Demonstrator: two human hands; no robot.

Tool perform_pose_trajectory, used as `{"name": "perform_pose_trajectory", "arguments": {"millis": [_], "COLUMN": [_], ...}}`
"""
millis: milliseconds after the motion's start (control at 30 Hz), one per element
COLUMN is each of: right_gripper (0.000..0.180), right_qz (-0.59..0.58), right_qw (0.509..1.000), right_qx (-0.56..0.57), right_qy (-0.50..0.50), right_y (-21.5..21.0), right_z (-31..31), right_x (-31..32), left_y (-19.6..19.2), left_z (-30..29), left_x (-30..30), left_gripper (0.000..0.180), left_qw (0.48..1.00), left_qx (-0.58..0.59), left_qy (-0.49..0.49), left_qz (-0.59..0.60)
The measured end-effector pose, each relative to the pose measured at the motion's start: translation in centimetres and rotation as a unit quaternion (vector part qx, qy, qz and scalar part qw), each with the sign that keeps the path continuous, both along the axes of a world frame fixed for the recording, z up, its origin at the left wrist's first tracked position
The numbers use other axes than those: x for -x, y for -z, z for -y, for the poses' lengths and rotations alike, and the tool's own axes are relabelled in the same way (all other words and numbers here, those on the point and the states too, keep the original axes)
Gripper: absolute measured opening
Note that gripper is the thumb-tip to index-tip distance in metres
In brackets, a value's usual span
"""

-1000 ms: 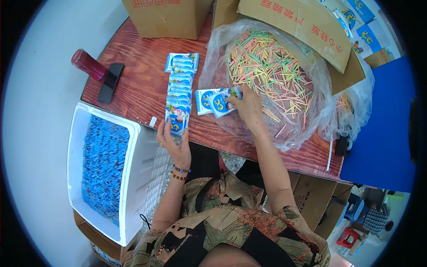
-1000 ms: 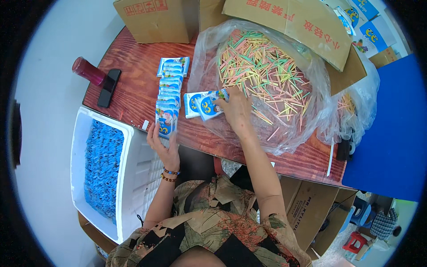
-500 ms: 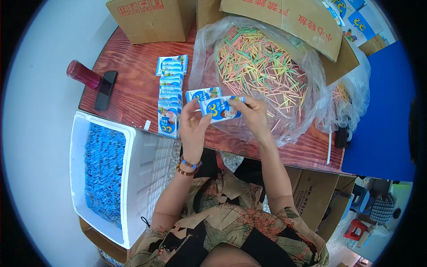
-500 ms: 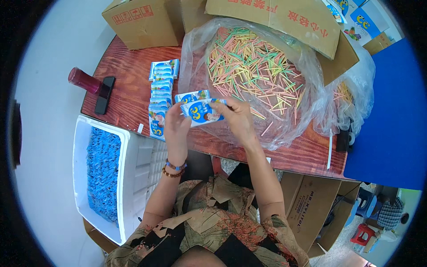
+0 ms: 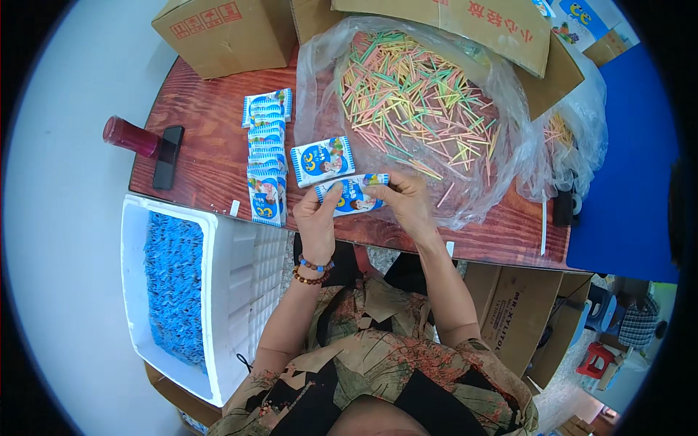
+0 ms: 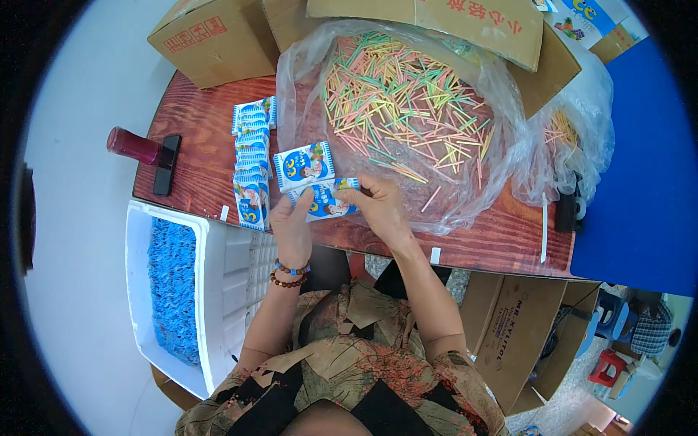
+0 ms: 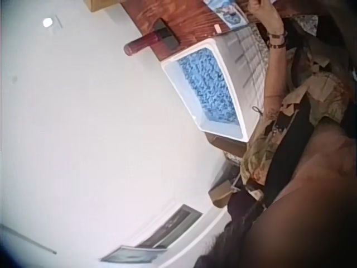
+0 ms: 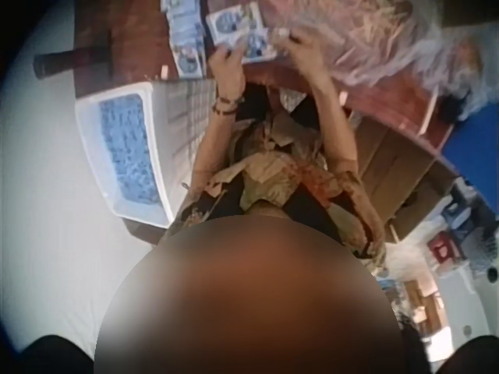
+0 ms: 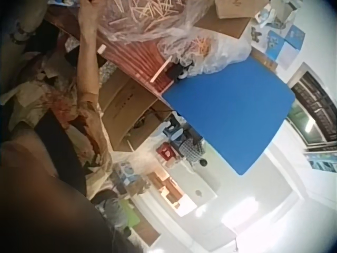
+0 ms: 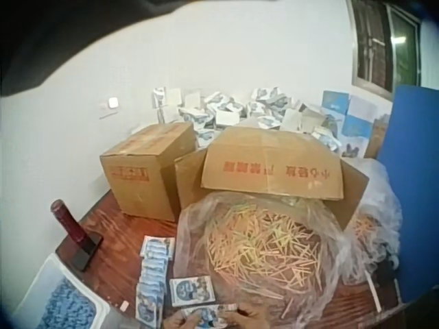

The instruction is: Packing small wooden sticks into blue plastic packets.

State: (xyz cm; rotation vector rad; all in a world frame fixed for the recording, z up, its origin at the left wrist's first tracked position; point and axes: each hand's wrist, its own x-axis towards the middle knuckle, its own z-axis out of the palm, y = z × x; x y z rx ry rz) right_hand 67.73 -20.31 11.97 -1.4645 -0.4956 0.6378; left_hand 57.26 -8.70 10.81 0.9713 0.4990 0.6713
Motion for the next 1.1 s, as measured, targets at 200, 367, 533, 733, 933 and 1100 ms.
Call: {"name": "perform_pose_trajectory", "arguments": {"millis": [200, 367, 533, 733, 933, 1100], "right_gripper": [0.013, 0.019, 0.021, 0.019, 0.021, 0.017], "right_qz": [0.022, -0.09, 0.218, 0.312, 0.355, 0.159], "right_qw": [1.0, 0.986, 0.969, 0.926, 0.907, 0.95], "right_qx": [0.014, -0.14, -0.036, -0.09, -0.014, -0.011], "right_qy": [0.002, 0.024, -0.111, -0.192, -0.224, -0.268], "right_y": [1.2, -0.2, -2.7, -1.6, -0.7, -2.6], "right_z": [0.5, 1.9, 1.7, 1.4, 1.4, 1.2], "right_x": [0.3, -0.5, 0.1, -1.0, -2.1, -4.4], "left_y": [0.8, 0.7, 1.1, 1.3, 2.0, 2.1], "left_z": [0.4, 0.4, 0.5, 0.4, 0.5, 0.5], "left_x": [0.3, 0.4, 0.6, 0.8, 0.9, 1.4], "left_gripper": [0.015, 0.017, 0.017, 0.02, 0.019, 0.021], "left_qw": [1.0, 0.989, 0.987, 0.99, 0.99, 0.993], "left_qx": [0.023, 0.143, 0.152, 0.14, 0.136, 0.119], "left_qy": [-0.012, -0.007, 0.012, 0.026, 0.033, 0.007], "left_qz": [0.008, 0.039, 0.046, 0.015, 0.009, 0.006]}}
